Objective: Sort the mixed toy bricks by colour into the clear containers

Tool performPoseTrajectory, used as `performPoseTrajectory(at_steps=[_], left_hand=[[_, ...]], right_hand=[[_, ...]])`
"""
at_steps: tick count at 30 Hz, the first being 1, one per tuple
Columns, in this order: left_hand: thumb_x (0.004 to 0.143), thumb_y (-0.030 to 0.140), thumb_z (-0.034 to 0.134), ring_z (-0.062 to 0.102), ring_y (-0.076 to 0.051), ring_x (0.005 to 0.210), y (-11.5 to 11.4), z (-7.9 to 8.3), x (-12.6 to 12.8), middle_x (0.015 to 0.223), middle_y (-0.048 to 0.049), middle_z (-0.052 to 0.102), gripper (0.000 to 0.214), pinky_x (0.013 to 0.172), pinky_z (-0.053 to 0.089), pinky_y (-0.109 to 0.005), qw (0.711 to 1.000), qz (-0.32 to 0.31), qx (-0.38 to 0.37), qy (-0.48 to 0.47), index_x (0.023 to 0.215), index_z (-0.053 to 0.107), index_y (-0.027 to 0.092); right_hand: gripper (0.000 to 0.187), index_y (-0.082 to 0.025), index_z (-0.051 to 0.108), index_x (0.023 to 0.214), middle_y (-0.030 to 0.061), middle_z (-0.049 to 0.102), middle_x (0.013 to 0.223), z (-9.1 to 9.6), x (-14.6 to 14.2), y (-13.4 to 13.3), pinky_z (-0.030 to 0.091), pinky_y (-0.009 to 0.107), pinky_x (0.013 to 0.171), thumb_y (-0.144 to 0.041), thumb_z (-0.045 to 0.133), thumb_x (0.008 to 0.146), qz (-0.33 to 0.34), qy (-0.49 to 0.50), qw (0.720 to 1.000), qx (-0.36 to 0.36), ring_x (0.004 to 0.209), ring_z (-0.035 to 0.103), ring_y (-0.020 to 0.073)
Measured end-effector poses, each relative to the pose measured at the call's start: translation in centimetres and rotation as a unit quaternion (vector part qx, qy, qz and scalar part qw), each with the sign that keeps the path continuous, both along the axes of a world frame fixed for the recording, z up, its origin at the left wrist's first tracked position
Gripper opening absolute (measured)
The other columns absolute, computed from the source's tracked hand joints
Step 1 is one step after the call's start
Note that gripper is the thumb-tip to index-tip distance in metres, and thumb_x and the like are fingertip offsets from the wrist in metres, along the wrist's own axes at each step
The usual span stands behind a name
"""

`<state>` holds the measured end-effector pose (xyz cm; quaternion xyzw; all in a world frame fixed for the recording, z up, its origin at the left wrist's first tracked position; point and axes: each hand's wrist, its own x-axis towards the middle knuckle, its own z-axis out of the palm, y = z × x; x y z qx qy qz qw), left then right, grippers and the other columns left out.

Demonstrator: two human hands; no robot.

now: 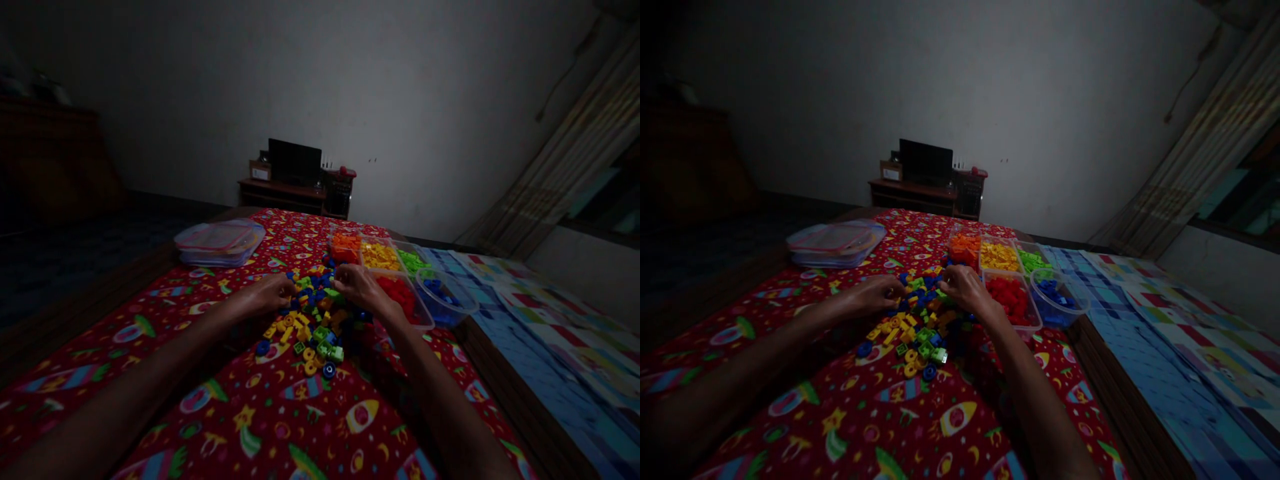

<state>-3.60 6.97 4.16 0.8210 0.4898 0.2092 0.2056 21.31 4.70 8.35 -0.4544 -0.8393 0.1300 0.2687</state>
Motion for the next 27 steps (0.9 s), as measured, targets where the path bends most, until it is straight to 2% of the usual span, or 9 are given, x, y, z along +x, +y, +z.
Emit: performPoseTrajectory(at_steps=[1,3,6,11,14,17,22,24,27], left_hand=[[0.054,0.025,0.065,0.061,-0.020,0.070,0.1,-0.1,0.1,0.072,-0.0008,0.067,0.014,0.062,0.043,-0.025,1.000,0.012,0.016,0.001,0.068,0.070,0.023],[0.055,0.023,0.064,0.061,-0.021,0.073,0.1,0.0,0.1,0.076,-0.0021,0.067,0.015,0.065,0.044,-0.026,0.998,0.035,0.043,0.007,0.069,0.069,0.022],[0.061,0.030,0.062,0.062,-0.021,0.071,0.0,0.2,0.0,0.072,-0.0015,0.067,0.015,0.063,0.044,-0.026,0.998,0.050,0.030,0.002,0.072,0.067,0.021],[0.066,0.043,0.061,0.064,-0.021,0.075,0.3,-0.1,-0.5,0.079,-0.0018,0.070,0.035,0.064,0.050,-0.028,0.991,0.019,-0.032,-0.132,0.092,0.064,0.020],[0.065,0.044,0.062,0.065,-0.022,0.081,0.5,-0.4,-0.4,0.086,-0.0039,0.071,0.041,0.070,0.052,-0.031,0.985,-0.013,-0.053,-0.164,0.098,0.062,0.018],[0.062,0.041,0.062,0.065,-0.023,0.084,0.4,-0.1,-0.1,0.090,-0.0053,0.071,0.045,0.073,0.053,-0.032,0.989,0.001,-0.039,-0.140,0.101,0.062,0.017],[0.062,0.034,0.059,0.065,-0.022,0.088,-0.4,1.0,0.6,0.098,-0.0045,0.070,0.051,0.077,0.052,-0.032,0.995,-0.003,-0.024,-0.100,0.110,0.061,0.018],[0.062,0.033,0.059,0.065,-0.022,0.089,-0.7,1.3,0.8,0.101,-0.0046,0.070,0.052,0.079,0.052,-0.032,0.997,0.004,-0.016,-0.081,0.113,0.060,0.018],[0.062,0.034,0.061,0.064,-0.023,0.092,-0.7,1.3,0.8,0.105,-0.0052,0.069,0.055,0.080,0.052,-0.033,0.998,0.014,-0.002,-0.065,0.115,0.060,0.019]], right_hand=[[0.005,-0.015,0.062,0.079,0.0000,0.055,0.069,0.0,0.0,-0.1,0.034,0.022,0.059,-0.016,0.057,0.081,-0.001,-0.011,1.000,0.002,0.062,0.048,0.0109],[0.012,-0.016,0.063,0.087,0.0016,0.058,0.078,-0.2,-0.2,-0.3,0.037,0.022,0.064,-0.009,0.058,0.077,0.016,-0.032,0.999,0.009,0.071,0.051,0.0124],[0.019,-0.016,0.061,0.092,0.0042,0.059,0.088,-1.4,-0.7,-1.1,0.041,0.025,0.074,-0.007,0.061,0.076,0.054,-0.076,0.995,0.019,0.083,0.053,0.0149],[0.010,-0.012,0.061,0.090,0.0103,0.060,0.095,-3.1,-1.4,-2.5,0.042,0.030,0.088,-0.008,0.058,0.081,0.064,-0.097,0.989,0.087,0.094,0.053,0.0189],[0.009,-0.013,0.063,0.085,0.0074,0.062,0.088,-2.1,-1.4,-2.1,0.043,0.026,0.079,-0.009,0.058,0.079,0.067,-0.082,0.994,0.035,0.086,0.055,0.0170],[0.006,-0.013,0.064,0.079,0.0014,0.061,0.074,-0.4,-1.0,-1.0,0.040,0.021,0.065,-0.012,0.059,0.076,0.079,-0.039,0.995,-0.046,0.071,0.055,0.0126],[0.016,-0.013,0.063,0.080,-0.0019,0.057,0.068,0.7,0.4,0.2,0.035,0.019,0.057,-0.026,0.054,0.081,0.164,0.050,0.972,-0.160,0.061,0.051,0.0093],[0.018,-0.013,0.061,0.075,-0.0025,0.055,0.064,0.8,1.0,0.2,0.033,0.019,0.054,-0.028,0.054,0.081,0.162,0.040,0.973,-0.163,0.058,0.048,0.0081],[0.012,-0.013,0.061,0.072,-0.0025,0.054,0.063,1.2,2.1,0.3,0.031,0.019,0.053,-0.024,0.058,0.078,0.092,-0.001,0.991,-0.094,0.056,0.046,0.0072]])
